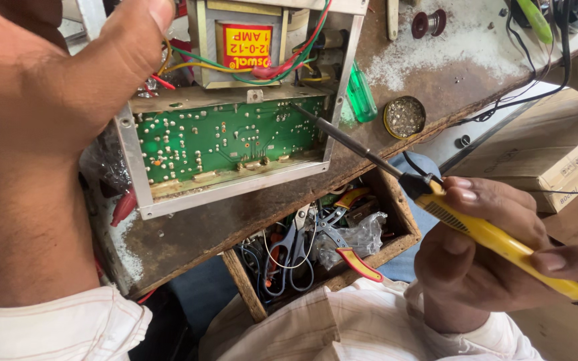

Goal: The person uses a soldering iron to work on a circuit board inside a metal enclosure. They repeatedly heat solder joints and occasionally use a multimeter probe to test connections. The person also handles a cylindrical capacitor and places it on the board.

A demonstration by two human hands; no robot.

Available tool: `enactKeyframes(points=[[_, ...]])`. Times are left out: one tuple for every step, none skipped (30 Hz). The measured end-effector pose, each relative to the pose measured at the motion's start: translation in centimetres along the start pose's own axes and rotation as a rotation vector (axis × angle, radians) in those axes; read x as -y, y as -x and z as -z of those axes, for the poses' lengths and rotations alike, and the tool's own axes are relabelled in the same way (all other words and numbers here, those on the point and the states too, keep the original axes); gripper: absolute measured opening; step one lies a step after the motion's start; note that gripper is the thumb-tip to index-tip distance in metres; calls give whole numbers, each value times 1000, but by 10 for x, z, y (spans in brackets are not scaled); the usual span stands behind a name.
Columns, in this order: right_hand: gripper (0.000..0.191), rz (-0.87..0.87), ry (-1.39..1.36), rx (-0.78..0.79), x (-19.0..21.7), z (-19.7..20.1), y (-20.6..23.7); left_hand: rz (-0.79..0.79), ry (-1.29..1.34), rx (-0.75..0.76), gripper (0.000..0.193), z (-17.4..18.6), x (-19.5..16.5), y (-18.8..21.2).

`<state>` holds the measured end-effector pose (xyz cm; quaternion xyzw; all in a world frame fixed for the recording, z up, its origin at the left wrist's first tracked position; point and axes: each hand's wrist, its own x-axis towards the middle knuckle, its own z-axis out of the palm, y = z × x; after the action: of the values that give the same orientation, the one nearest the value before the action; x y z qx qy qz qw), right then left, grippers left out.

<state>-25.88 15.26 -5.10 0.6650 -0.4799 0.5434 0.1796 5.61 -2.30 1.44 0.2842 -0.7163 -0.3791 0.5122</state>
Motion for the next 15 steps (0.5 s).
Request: enactKeyframes(points=[[27, 1, -17, -24, 0, -1, 2, 2, 0, 0, 26, 0, 0, 0], [26, 2, -35, -47, 1, -2, 4, 3, -1, 0, 26, 0, 0, 0], [26, 5, -71, -28, 3, -2, 6, 3, -3, 0, 26, 0, 0, 0], [27, 8, -108, -8, 5, 0, 7, 5, -2, 0, 26, 0, 0, -1], [28, 7, -114, 18, 7, 2, 6, 5, -4, 0, 26, -1, 0, -1], [29, 6, -119, 45, 8, 4, 6, 6, -2, 0, 26, 0, 0, -1], [29, 4, -93, 76, 9, 7, 4, 7, -1, 1, 26, -1, 0, -1], [30, 2, -68, 109, 9, 10, 2, 7, -2, 1, 26, 0, 0, -1], [31, 10, -53, 133, 10, 12, 0, 8, -1, 1, 26, 0, 0, -1], [32, 19, -37, 155, 10, 13, -2, 7, -2, 1, 27, 0, 0, -1], [33, 28, -21, 178, 11, 13, -2, 9, -2, -1, 27, 0, 0, -2], [32, 1, -23, 128, 12, 12, -1, 10, -1, 1, 27, 0, 0, -2], [31, -27, -26, 78, 14, 9, 2, 9, -1, -2, 27, 0, 0, -2], [31, -38, -46, 59, 15, 8, 4, 9, 2, -2, 27, 0, 0, -2], [31, -48, -66, 40, 16, 7, 6, 9, 0, -3, 27, 0, 0, -2]])
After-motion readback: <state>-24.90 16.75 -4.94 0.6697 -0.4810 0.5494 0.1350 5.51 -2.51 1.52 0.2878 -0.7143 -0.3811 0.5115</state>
